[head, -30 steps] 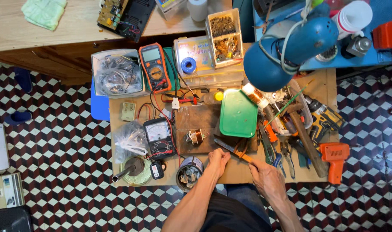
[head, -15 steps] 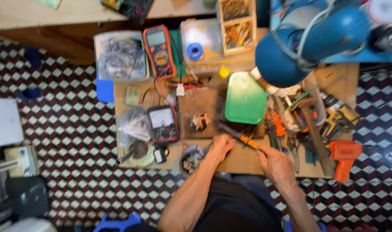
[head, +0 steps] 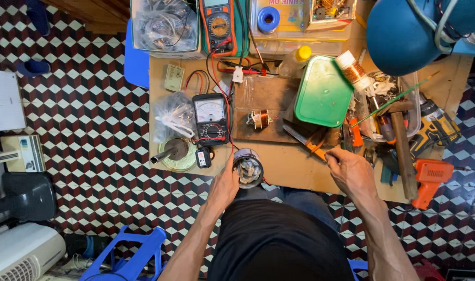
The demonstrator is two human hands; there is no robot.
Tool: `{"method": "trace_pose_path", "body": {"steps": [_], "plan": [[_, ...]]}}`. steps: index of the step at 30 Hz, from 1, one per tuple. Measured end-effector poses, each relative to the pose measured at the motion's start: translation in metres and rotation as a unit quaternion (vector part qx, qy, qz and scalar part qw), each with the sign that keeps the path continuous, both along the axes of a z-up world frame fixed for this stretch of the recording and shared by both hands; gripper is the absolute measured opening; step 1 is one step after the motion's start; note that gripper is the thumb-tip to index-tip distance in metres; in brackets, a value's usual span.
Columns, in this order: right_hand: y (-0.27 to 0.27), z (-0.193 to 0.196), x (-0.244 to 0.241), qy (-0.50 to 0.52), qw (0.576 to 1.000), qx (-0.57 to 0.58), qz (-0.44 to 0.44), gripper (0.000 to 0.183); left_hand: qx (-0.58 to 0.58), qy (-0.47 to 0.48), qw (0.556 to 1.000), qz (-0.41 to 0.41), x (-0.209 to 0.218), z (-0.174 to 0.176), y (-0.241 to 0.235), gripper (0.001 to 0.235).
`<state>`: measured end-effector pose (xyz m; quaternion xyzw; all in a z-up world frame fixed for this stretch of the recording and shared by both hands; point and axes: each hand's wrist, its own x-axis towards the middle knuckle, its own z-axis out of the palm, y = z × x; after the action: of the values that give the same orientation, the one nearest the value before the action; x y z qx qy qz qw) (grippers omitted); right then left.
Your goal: The person works on a small copper-wound coil assembly at a cluttered workbench. They apply a liquid from a bottle using a brush to the coil, then use pliers to trim or adjust wires. The person handles the coil and tools throughout the clip.
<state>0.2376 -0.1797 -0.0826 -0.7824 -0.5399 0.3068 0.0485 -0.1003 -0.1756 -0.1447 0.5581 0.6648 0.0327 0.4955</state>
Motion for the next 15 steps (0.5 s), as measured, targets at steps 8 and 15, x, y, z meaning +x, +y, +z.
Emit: {"method": "trace_pose_path", "body": {"steps": [8,15], "plan": [[0.007,0.009,-0.013,-0.012,1.000,-0.003,0.006,0.026,0.093,0.005,0.995,0.017,-0.013,0.021,-0.002,0.054],[0.014,0.008,-0.023,-0.033,0.998,-0.051,-0.008,0.029,0.217,0.021,0.964,0.154,-0.078,0.093,0.073,0.041]]}}
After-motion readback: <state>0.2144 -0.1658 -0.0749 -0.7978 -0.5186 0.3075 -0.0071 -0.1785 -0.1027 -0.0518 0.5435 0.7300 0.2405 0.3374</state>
